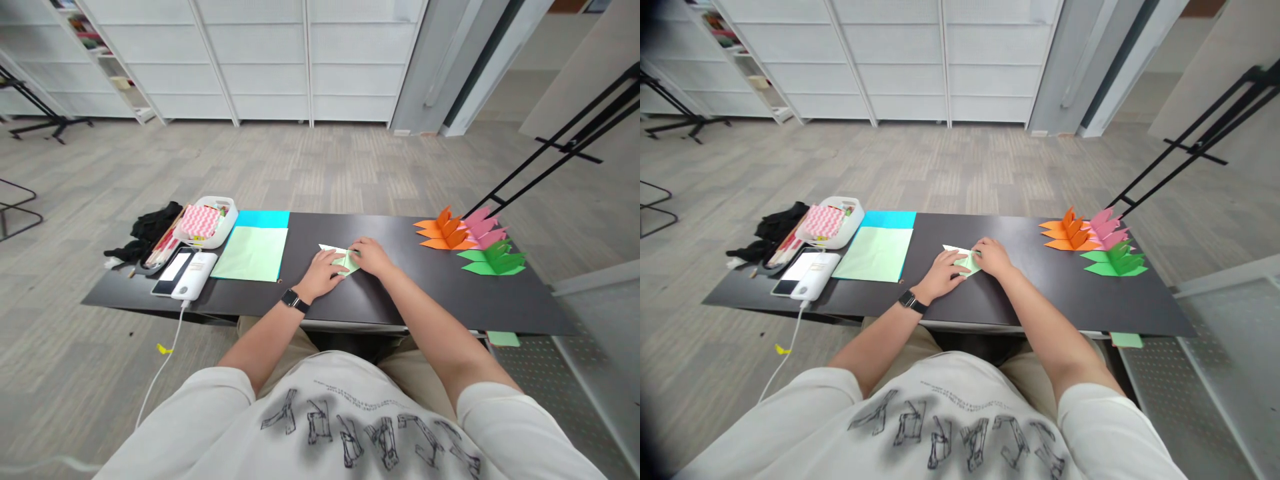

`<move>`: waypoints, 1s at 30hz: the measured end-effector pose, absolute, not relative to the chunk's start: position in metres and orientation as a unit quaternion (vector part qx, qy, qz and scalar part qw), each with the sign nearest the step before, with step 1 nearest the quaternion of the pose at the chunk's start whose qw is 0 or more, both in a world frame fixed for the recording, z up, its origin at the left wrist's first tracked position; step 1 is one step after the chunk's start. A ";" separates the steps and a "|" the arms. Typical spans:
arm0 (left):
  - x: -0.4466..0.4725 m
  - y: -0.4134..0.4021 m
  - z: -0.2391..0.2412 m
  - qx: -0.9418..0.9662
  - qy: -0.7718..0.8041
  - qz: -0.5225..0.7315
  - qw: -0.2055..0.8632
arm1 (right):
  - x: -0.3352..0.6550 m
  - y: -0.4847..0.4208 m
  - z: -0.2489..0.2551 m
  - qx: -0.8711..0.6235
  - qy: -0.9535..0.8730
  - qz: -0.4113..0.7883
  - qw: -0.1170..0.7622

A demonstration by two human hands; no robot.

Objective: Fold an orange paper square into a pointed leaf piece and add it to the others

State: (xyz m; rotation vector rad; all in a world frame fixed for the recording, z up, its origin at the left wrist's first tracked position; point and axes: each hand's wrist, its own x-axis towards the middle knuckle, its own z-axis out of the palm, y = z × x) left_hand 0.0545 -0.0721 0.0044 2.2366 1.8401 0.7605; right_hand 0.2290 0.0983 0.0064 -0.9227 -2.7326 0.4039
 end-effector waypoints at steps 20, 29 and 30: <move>0.043 -0.065 -0.001 0.594 0.663 0.423 0.169 | 0.247 0.086 0.010 -0.308 -0.675 0.601 0.297; 0.039 -0.064 0.000 0.569 0.609 0.500 0.236 | 0.246 0.066 -0.001 -0.316 -0.582 0.660 0.355; 0.039 -0.064 0.000 0.572 0.607 0.499 0.237 | 0.247 0.065 -0.001 -0.313 -0.587 0.664 0.341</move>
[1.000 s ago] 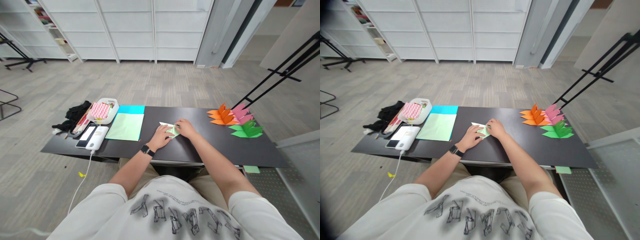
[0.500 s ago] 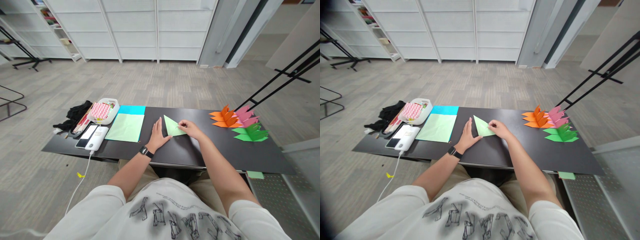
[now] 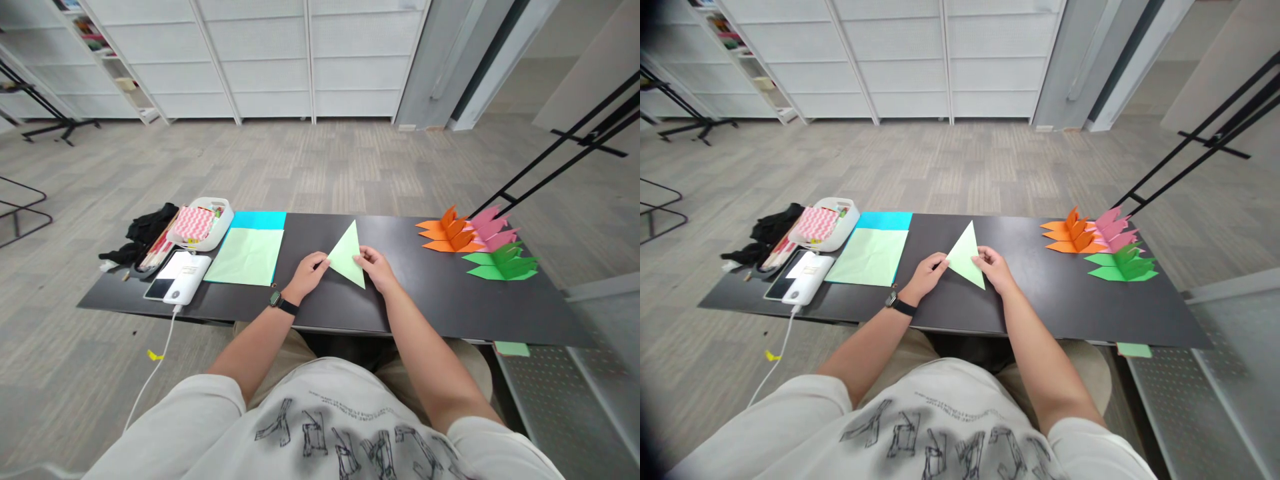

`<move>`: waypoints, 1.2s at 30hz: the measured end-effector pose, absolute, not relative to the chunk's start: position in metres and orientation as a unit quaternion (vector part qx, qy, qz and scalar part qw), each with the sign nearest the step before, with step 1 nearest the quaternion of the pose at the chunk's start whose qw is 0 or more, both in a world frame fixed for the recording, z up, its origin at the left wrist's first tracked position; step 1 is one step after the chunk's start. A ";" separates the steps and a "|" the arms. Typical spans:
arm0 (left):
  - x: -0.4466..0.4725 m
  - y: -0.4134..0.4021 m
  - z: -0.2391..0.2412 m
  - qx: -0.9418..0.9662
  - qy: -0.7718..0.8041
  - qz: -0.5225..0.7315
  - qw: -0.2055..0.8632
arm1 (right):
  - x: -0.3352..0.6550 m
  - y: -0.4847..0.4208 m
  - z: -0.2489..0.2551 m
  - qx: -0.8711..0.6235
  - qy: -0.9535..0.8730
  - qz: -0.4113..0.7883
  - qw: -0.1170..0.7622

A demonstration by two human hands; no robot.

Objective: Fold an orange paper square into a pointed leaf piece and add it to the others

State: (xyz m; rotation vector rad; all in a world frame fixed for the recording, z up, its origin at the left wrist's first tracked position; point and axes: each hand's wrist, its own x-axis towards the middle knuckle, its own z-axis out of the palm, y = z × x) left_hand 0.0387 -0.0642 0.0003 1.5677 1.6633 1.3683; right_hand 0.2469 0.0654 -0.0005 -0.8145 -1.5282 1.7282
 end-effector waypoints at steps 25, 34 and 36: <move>0.044 0.030 0.038 0.174 0.402 0.737 0.515 | 0.202 0.094 0.053 -0.266 -0.747 0.238 0.561; 0.041 0.038 0.011 0.018 0.318 0.712 0.626 | 0.191 0.098 0.019 -0.246 -0.816 0.234 0.468; 0.040 0.041 0.009 0.015 0.324 0.709 0.626 | 0.191 0.098 0.019 -0.235 -0.819 0.247 0.463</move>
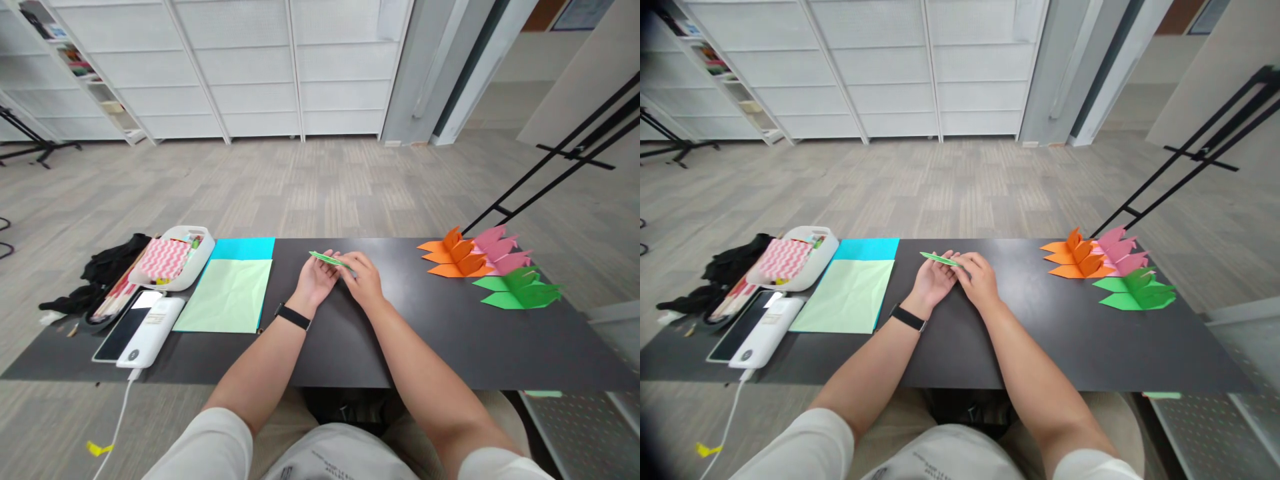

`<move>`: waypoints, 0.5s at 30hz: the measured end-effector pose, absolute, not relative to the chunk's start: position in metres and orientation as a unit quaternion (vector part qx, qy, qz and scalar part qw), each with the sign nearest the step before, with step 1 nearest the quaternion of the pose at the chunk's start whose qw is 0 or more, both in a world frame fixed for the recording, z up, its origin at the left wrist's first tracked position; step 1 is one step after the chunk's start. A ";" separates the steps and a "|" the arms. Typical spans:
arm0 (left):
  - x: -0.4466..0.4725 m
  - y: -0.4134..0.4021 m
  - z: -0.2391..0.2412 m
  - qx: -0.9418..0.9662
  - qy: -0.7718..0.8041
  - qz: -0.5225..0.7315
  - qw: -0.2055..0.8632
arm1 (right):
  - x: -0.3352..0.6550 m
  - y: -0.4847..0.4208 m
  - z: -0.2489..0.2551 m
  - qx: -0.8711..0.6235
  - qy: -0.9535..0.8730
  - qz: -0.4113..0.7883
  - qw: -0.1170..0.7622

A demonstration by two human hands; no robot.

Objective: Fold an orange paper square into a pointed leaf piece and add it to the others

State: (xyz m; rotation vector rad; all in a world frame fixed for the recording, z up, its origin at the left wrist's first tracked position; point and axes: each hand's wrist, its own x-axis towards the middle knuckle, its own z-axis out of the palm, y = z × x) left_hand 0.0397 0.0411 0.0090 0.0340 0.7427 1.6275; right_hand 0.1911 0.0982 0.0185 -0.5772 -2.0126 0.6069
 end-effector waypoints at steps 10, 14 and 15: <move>0.036 0.046 0.000 0.087 0.372 0.708 0.595 | 0.192 0.100 0.017 -0.230 -0.809 0.320 0.436; 0.036 0.047 0.003 0.070 0.367 0.708 0.599 | 0.193 0.100 0.019 -0.231 -0.807 0.324 0.437; 0.036 0.047 0.004 0.072 0.367 0.709 0.599 | 0.193 0.100 0.019 -0.231 -0.806 0.326 0.437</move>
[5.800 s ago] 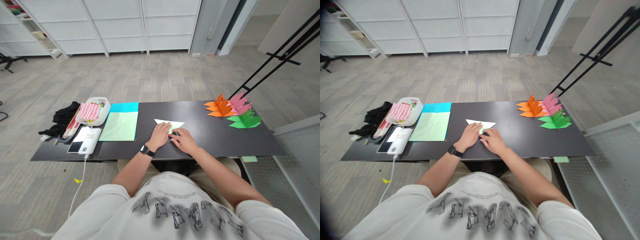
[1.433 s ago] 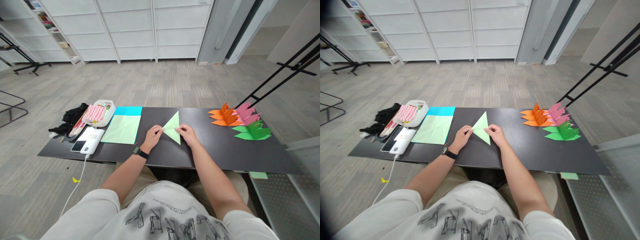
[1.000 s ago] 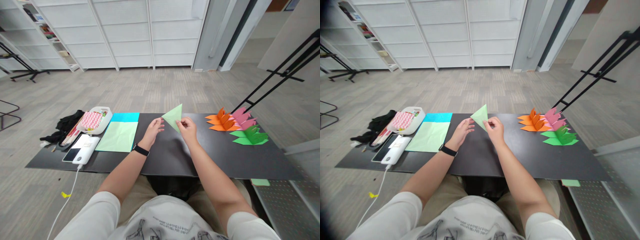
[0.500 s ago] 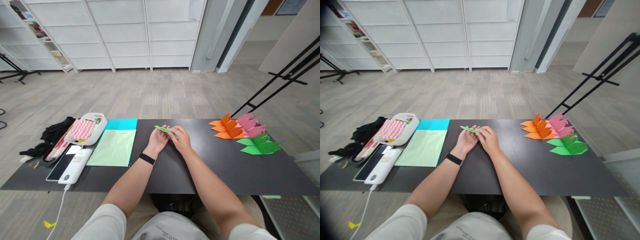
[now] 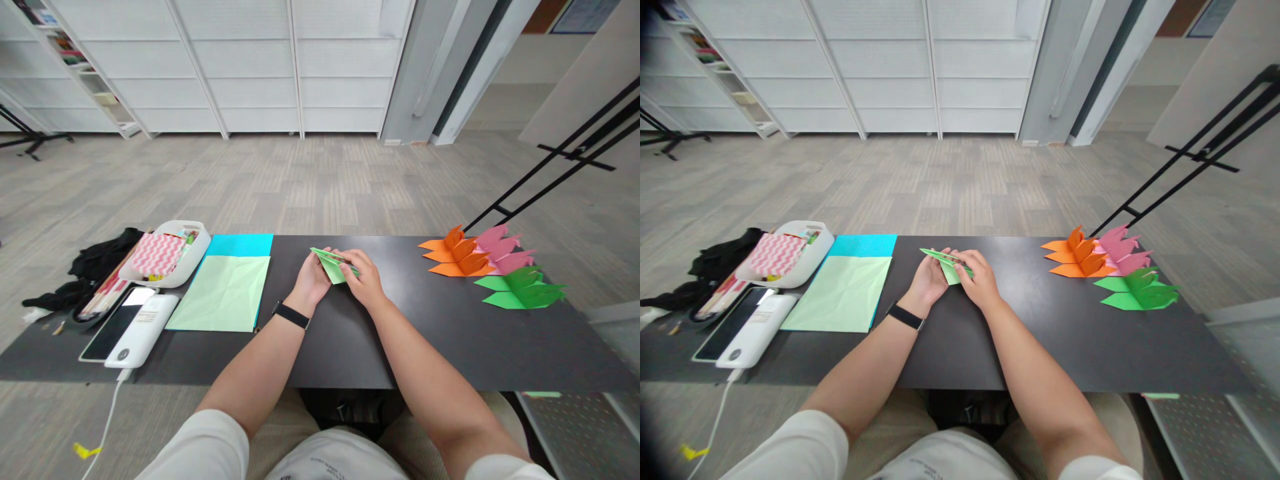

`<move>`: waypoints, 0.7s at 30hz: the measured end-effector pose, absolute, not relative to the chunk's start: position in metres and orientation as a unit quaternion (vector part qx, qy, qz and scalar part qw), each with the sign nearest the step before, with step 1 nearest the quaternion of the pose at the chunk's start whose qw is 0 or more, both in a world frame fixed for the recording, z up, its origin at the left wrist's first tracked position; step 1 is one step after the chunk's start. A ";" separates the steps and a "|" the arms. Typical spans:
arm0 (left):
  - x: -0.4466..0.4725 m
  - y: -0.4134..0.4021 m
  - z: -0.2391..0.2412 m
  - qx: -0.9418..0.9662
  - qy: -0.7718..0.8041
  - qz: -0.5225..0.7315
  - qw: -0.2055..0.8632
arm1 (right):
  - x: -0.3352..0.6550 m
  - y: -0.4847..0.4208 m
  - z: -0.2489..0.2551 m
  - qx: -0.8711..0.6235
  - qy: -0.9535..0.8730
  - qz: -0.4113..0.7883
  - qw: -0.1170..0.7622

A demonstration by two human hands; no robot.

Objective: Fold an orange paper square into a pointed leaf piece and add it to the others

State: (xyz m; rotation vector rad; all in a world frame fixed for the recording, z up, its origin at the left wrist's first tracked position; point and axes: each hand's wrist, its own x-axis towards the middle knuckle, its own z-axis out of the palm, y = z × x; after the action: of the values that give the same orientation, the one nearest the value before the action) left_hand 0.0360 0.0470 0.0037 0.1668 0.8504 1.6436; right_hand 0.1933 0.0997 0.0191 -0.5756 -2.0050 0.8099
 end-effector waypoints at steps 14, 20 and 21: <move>0.056 0.041 0.014 0.171 0.376 0.725 0.550 | 0.202 0.105 0.017 -0.257 -0.792 0.304 0.463; 0.062 0.039 0.012 0.218 0.372 0.705 0.563 | 0.210 0.107 0.020 -0.269 -0.803 0.265 0.461; 0.062 0.039 0.011 0.211 0.373 0.700 0.571 | 0.211 0.106 0.020 -0.273 -0.803 0.260 0.461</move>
State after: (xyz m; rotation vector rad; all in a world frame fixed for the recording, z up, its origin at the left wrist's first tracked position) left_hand 0.0617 0.0390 0.0111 0.4956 0.8739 1.6426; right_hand 0.2108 0.1065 0.0202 -0.6724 -1.9755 0.6407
